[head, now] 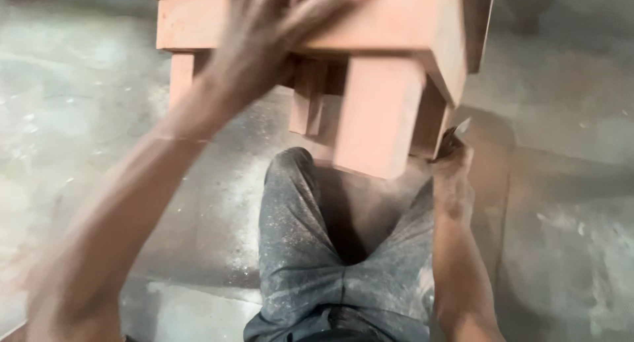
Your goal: The person is sanding a wooden stool with sandpaper, rubbing the surfaces of the legs and the top frame while holding the object on their lap.
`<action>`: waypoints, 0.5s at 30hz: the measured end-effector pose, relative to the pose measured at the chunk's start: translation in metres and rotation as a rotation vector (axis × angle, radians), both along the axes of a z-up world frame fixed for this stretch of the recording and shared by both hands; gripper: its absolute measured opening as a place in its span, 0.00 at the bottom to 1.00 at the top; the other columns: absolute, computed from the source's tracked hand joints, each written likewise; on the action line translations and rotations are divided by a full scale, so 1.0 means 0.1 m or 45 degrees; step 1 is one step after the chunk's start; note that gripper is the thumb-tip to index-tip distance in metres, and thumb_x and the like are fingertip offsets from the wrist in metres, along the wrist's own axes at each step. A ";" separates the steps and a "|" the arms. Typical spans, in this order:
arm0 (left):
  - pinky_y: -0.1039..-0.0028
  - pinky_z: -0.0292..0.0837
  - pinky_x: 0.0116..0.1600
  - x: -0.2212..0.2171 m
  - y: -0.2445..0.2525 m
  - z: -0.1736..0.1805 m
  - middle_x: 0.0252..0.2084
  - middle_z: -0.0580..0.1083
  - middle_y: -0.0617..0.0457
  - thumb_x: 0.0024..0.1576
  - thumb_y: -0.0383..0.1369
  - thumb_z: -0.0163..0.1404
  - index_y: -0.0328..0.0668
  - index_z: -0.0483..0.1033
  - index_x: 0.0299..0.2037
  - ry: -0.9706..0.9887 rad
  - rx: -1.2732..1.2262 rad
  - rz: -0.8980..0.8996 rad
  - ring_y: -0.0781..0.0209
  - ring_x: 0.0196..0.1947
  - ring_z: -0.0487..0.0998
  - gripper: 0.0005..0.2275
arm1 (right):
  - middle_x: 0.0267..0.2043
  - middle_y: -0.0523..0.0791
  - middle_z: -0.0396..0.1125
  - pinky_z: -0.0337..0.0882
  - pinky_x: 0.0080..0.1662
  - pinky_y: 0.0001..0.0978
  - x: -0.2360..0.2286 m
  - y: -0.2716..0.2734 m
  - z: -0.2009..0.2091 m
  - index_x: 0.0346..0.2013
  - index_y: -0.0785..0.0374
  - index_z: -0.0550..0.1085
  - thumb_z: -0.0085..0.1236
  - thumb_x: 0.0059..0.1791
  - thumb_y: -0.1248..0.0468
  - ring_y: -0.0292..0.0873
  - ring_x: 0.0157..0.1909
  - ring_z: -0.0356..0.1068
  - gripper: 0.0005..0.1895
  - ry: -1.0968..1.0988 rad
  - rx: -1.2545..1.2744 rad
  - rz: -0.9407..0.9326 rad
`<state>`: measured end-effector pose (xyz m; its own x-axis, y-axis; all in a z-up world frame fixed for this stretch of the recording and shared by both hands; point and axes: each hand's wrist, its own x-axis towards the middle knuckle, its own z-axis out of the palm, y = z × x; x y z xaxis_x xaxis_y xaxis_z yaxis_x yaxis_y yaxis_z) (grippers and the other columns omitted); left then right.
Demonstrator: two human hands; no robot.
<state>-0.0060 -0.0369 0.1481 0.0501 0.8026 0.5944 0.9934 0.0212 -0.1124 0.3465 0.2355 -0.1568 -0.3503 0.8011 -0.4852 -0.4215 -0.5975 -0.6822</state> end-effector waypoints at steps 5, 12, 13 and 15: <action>0.43 0.43 0.80 0.27 0.33 -0.29 0.78 0.51 0.42 0.56 0.12 0.57 0.71 0.54 0.79 0.177 -0.090 0.302 0.40 0.77 0.50 0.46 | 0.45 0.52 0.69 0.74 0.52 0.48 -0.20 -0.09 -0.69 0.47 0.65 0.70 0.46 0.56 0.63 0.52 0.48 0.70 0.09 0.399 -0.298 -0.146; 0.39 0.46 0.73 0.62 0.68 -0.60 0.71 0.58 0.37 0.51 0.17 0.54 0.64 0.59 0.76 0.193 -0.147 0.270 0.39 0.71 0.56 0.40 | 0.56 0.46 0.69 0.73 0.55 0.48 0.41 -0.42 -0.38 0.57 0.57 0.67 0.42 0.55 0.63 0.50 0.55 0.71 0.16 0.378 -0.050 0.000; 0.43 0.49 0.73 0.64 0.73 -0.73 0.70 0.59 0.38 0.53 0.18 0.54 0.63 0.58 0.76 0.170 -0.080 0.292 0.40 0.71 0.57 0.39 | 0.55 0.45 0.69 0.73 0.54 0.46 0.51 -0.60 -0.26 0.57 0.58 0.67 0.43 0.55 0.64 0.48 0.55 0.71 0.16 0.201 0.044 0.060; 0.50 0.54 0.74 0.60 0.98 -0.87 0.68 0.61 0.39 0.58 0.19 0.56 0.60 0.58 0.76 0.159 0.075 0.351 0.41 0.70 0.59 0.36 | 0.54 0.44 0.69 0.74 0.53 0.41 0.57 -0.87 0.00 0.58 0.59 0.66 0.45 0.55 0.65 0.45 0.55 0.71 0.16 -0.113 0.250 0.202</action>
